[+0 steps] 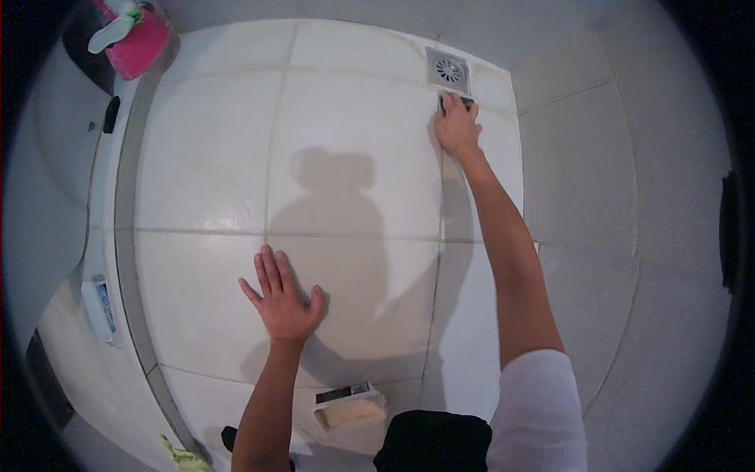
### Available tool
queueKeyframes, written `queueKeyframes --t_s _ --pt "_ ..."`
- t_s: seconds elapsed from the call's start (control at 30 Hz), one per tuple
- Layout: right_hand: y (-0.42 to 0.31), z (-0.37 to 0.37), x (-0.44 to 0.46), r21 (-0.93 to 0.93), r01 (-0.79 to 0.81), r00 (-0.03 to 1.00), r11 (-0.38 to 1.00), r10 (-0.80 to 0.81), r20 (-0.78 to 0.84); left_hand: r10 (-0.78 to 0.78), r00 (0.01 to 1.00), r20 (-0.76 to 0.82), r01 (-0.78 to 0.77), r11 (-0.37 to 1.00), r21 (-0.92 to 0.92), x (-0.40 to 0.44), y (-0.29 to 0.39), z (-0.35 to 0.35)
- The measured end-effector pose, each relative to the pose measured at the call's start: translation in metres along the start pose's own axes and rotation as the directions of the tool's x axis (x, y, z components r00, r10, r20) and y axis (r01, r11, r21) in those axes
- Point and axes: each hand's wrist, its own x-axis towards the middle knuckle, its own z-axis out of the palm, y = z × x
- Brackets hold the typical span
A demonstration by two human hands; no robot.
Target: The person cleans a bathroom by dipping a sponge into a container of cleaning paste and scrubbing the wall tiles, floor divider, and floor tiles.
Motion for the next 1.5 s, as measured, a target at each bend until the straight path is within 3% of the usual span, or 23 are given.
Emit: queueKeyframes --t_s 0.07,0.2,0.3,0.33,0.37,0.43,0.5,0.53,0.63,0.7,0.77,0.83,0.9,0.93,1.0,1.03,1.07,1.1,1.2,1.27,1.37,1.4,1.5 --pt "0.011 0.006 -0.003 -0.009 0.129 0.991 0.992 -0.129 -0.045 -0.009 1.000 0.027 0.009 1.000 0.005 -0.001 0.001 -0.001" --pt "0.000 -0.004 0.006 -0.055 0.056 0.998 0.997 -0.055 0.032 0.002 1.000 0.014 -0.002 1.000 0.004 -0.005 -0.002 0.001" --pt "0.031 0.008 -0.005 -0.162 0.137 0.986 0.977 -0.151 -0.076 0.009 1.000 -0.005 -0.009 1.000 0.000 0.001 -0.001 -0.001" --pt "0.040 0.000 0.002 -0.136 0.040 0.995 0.990 -0.051 -0.080 0.010 1.000 -0.003 -0.010 1.000 -0.009 -0.001 0.000 -0.002" --pt "0.049 -0.012 0.014 -0.111 -0.077 0.996 0.991 0.082 0.039 0.009 1.000 -0.003 -0.009 1.000 -0.010 0.000 0.000 -0.001" --pt "0.052 0.004 0.044 -0.118 -0.145 0.979 0.982 0.159 0.125 0.007 1.000 -0.006 -0.007 1.000 -0.001 0.000 -0.001 -0.001" --pt "0.025 0.025 0.046 0.012 -0.152 0.988 0.988 0.152 0.030 0.002 1.000 0.009 -0.002 1.000 0.004 -0.001 0.000 -0.001" --pt "-0.005 0.016 0.030 -0.071 -0.039 0.999 0.997 0.041 0.030 -0.005 1.000 0.012 0.004 1.000 0.010 0.001 0.001 -0.001" --pt "0.015 -0.010 0.013 -0.080 0.051 0.998 0.995 -0.048 0.048 -0.008 1.000 0.028 0.008 1.000 0.014 0.001 -0.001 0.000" --pt "0.047 -0.021 0.024 -0.107 -0.137 0.984 0.985 0.147 0.096 -0.001 1.000 0.015 0.000 1.000 0.013 0.000 0.001 -0.001" --pt "0.051 -0.009 0.035 -0.039 -0.171 0.969 0.984 0.175 0.172 0.006 1.000 0.012 -0.007 1.000 0.014 -0.002 0.003 0.000" --pt "0.038 0.018 0.037 0.026 -0.079 0.996 0.997 0.078 0.039 0.007 1.000 -0.014 -0.007 1.000 0.024 0.001 0.003 0.000" --pt "-0.009 0.014 0.009 -0.061 0.052 0.996 0.997 -0.057 -0.073 0.014 1.000 -0.006 -0.014 0.999 0.029 0.000 0.002 0.000" --pt "0.004 0.012 0.005 -0.067 0.041 0.996 0.997 -0.046 -0.079 0.010 1.000 0.003 -0.010 0.999 0.035 0.000 0.001 0.001" --pt "0.033 0.004 0.003 -0.051 0.240 0.963 0.969 -0.244 -0.111 0.031 0.999 -0.012 -0.031 0.999 0.045 0.001 0.000 0.000" --pt "0.056 -0.008 0.013 -0.073 0.013 1.000 0.997 -0.012 0.007 0.034 0.999 -0.026 -0.033 0.998 0.063 0.000 0.002 0.001" --pt "0.094 0.001 0.027 -0.035 -0.152 0.988 0.988 0.152 0.003 0.000 1.000 0.013 0.000 0.997 0.071 0.001 0.002 0.000" --pt "0.136 0.014 0.036 -0.144 -0.115 0.993 0.983 0.113 -0.016 -0.002 1.000 0.009 0.001 0.997 0.076 0.002 -0.001 -0.001" --pt "0.130 -0.017 -0.031 -0.192 -0.046 0.982 0.980 0.079 0.172 0.016 0.999 -0.029 -0.015 0.999 0.035 0.001 0.004 0.001" --pt "0.133 -0.017 -0.089 -0.150 -0.124 0.962 0.981 0.156 0.223 -0.002 1.000 -0.013 0.003 0.999 0.036 0.001 0.003 0.000" --pt "0.130 -0.018 -0.103 -0.050 -0.239 0.955 0.970 0.244 0.166 -0.003 1.000 -0.003 0.003 0.999 0.052 0.002 0.004 -0.002" --pt "0.140 -0.001 -0.084 -0.007 -0.223 0.975 0.975 0.223 0.026 -0.011 1.000 0.010 0.010 0.999 0.054 0.000 0.003 -0.001" --pt "0.137 0.005 -0.002 -0.031 -0.247 0.969 0.968 0.247 -0.015 0.004 0.999 -0.045 -0.002 0.999 0.043 0.000 0.003 0.001"
